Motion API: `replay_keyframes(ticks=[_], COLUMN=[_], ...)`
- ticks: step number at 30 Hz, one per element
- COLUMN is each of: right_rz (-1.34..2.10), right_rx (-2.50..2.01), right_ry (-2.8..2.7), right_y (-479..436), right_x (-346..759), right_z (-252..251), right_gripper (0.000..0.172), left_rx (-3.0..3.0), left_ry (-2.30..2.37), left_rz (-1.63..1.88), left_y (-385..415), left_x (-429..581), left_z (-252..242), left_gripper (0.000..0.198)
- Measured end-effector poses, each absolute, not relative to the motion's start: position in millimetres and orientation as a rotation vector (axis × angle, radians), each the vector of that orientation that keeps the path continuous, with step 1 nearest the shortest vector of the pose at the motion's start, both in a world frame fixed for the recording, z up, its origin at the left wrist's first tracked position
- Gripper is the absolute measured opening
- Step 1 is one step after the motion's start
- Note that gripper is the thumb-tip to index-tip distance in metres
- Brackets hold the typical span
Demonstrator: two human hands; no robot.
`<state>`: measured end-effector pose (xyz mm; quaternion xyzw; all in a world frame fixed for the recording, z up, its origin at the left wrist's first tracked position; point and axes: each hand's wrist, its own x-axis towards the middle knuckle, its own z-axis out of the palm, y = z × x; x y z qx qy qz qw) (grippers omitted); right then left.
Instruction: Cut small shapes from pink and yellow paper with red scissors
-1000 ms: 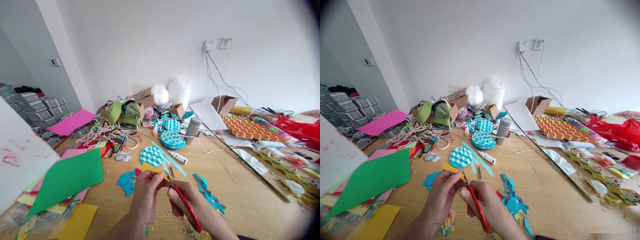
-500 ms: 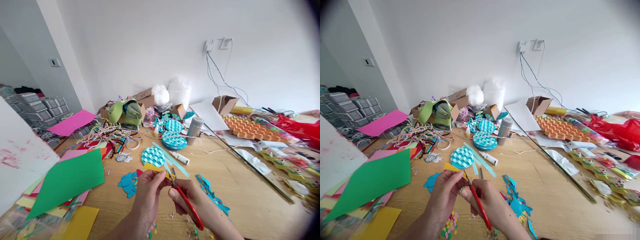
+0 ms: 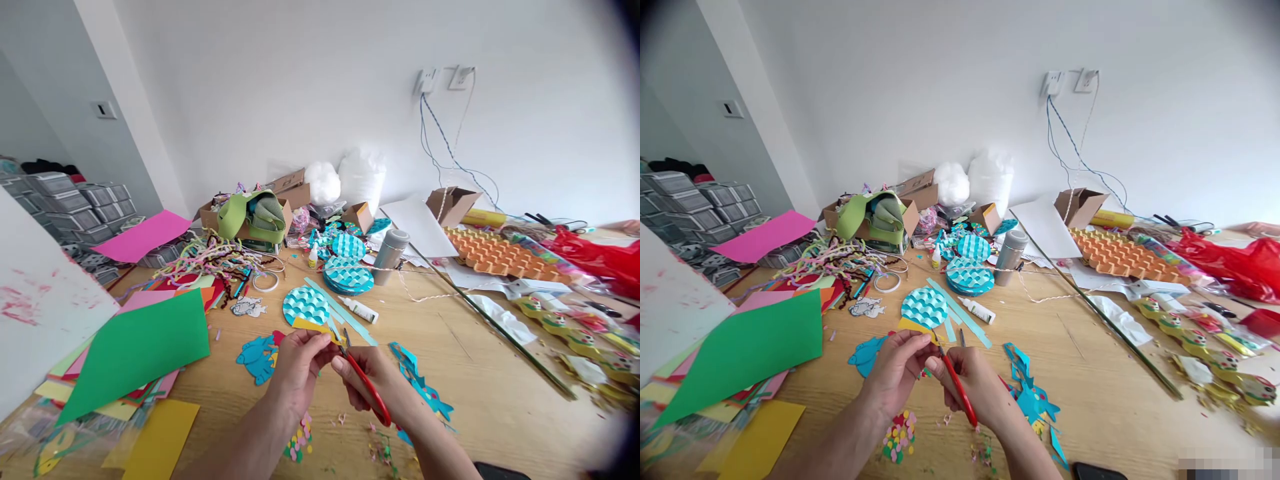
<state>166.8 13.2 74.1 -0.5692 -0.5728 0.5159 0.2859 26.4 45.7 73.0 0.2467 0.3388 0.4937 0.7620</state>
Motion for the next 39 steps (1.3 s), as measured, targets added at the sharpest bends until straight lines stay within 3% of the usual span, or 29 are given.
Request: replay_keyframes(ticks=[28,39], right_rz=[1.364,1.347], right_rx=[-1.487,-1.469], right_ry=[-1.523,-1.559], right_y=[23,17], right_x=[166,165], right_z=[46,60], right_gripper=[0.053,0.053], left_rx=[0.468,0.464], left_ry=[0.810,0.783], left_rz=[1.206,1.184], left_y=[47,42], left_x=[37,36], left_z=[60,64], left_gripper=[0.027,0.023])
